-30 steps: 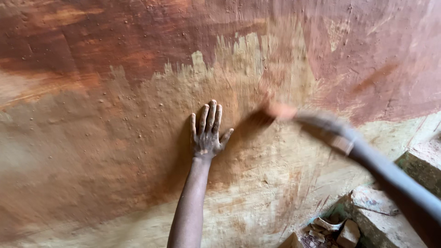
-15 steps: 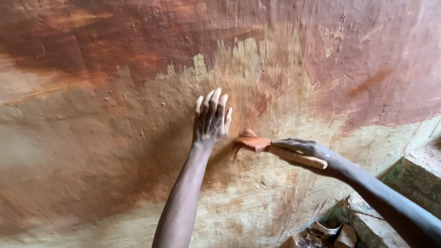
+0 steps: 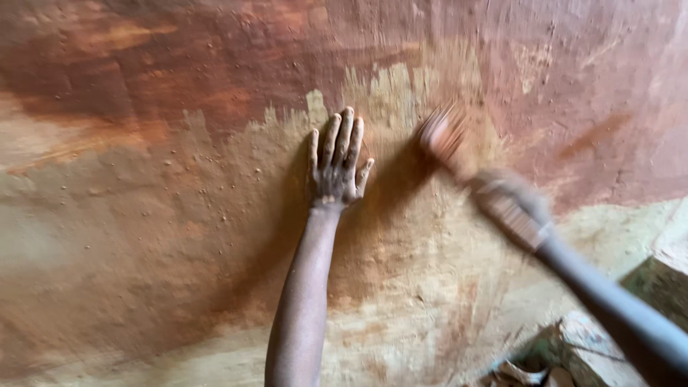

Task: The person paints a wall with reddish-brown paint using a brush. They repeatedly dip the brush into a bucket on the stairs and apply paint in broad strokes, covering a light green surface.

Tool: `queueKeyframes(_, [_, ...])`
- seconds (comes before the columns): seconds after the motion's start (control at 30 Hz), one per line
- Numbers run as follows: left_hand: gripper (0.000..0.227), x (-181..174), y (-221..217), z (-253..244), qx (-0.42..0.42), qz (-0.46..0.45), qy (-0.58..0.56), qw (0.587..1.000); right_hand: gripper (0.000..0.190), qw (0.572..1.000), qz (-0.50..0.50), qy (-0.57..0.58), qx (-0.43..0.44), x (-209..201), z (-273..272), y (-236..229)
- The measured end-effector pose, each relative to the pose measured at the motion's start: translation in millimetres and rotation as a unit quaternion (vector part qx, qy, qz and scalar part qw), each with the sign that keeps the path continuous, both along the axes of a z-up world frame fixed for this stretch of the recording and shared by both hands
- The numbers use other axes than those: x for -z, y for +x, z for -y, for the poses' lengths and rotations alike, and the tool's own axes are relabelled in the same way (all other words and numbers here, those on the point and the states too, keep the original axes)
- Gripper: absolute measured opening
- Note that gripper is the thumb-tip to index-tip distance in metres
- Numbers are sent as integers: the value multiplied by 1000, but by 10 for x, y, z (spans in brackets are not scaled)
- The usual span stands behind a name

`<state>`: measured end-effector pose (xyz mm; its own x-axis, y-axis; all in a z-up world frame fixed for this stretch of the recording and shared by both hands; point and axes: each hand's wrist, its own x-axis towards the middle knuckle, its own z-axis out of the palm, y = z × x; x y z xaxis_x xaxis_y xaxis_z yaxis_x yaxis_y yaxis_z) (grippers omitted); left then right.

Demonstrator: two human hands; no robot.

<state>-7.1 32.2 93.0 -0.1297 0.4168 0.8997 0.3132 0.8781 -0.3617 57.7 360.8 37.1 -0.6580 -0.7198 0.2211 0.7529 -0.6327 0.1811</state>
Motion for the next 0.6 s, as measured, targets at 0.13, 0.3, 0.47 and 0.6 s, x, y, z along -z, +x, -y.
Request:
queueKeyframes(0.13, [63,-53,6,14,35,-26,6,999,49,956,161,225,96,416,451,230])
queueKeyframes(0.3, [68,122,-23,21,9,0,21,1000,69,982,106,73,141,321,175,145])
queueKeyframes(0.47, [98,708,84,-14,-17,25,36,999,65,987,49,25,154,302,39,222])
queueKeyframes(0.6, [127,1278,265,-47,-61,106,45,991,61,996,53,-42,52,622,75,364])
